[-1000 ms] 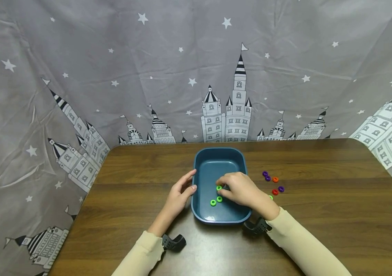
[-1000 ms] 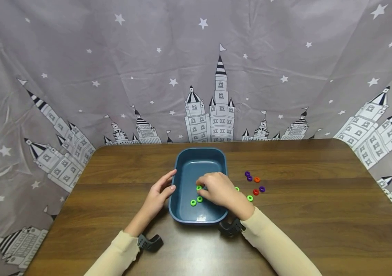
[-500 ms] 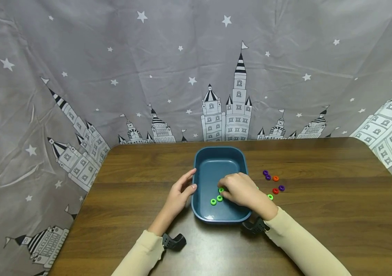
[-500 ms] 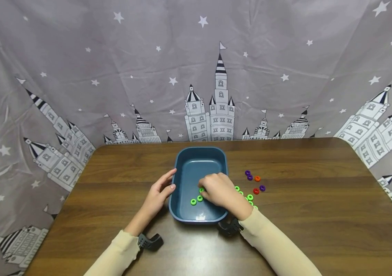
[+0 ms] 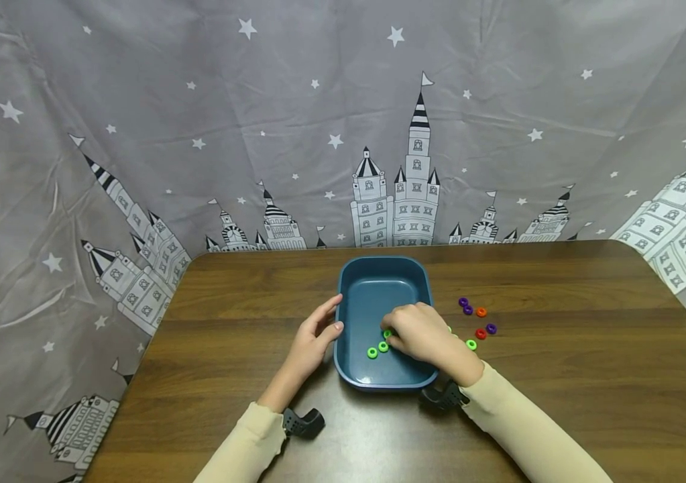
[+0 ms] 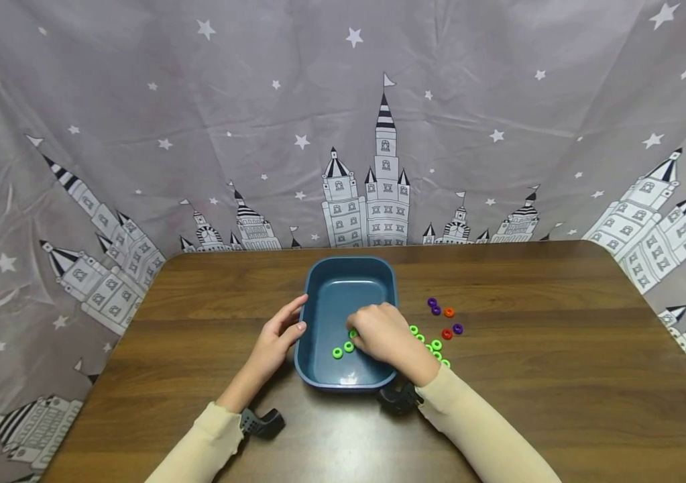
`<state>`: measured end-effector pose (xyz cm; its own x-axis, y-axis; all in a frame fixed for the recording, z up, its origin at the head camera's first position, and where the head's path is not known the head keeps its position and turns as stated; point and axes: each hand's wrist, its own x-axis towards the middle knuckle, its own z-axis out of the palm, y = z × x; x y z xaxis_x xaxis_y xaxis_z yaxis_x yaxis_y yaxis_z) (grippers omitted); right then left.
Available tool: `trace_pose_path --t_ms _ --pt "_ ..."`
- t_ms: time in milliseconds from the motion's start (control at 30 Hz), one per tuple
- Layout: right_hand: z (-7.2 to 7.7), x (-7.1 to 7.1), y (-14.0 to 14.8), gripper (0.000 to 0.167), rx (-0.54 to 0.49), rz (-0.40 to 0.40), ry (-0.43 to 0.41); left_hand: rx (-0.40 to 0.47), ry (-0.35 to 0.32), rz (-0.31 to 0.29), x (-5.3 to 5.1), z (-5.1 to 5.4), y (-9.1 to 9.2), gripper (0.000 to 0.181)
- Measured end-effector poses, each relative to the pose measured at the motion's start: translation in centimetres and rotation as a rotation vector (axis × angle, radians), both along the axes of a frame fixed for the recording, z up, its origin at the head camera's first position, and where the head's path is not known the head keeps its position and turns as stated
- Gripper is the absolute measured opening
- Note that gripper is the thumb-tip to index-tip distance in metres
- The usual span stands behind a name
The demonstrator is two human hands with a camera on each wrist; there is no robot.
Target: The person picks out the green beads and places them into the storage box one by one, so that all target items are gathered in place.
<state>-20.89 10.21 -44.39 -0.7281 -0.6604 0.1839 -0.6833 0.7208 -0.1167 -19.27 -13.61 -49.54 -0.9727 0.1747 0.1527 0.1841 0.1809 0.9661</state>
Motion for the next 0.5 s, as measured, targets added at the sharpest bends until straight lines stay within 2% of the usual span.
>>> trace_pose_path --t_ms 500 --pt "-0.09 0.09 0.00 0.006 -0.002 0.012 0.000 0.003 0.000 0.002 0.02 -0.01 0.02 0.051"
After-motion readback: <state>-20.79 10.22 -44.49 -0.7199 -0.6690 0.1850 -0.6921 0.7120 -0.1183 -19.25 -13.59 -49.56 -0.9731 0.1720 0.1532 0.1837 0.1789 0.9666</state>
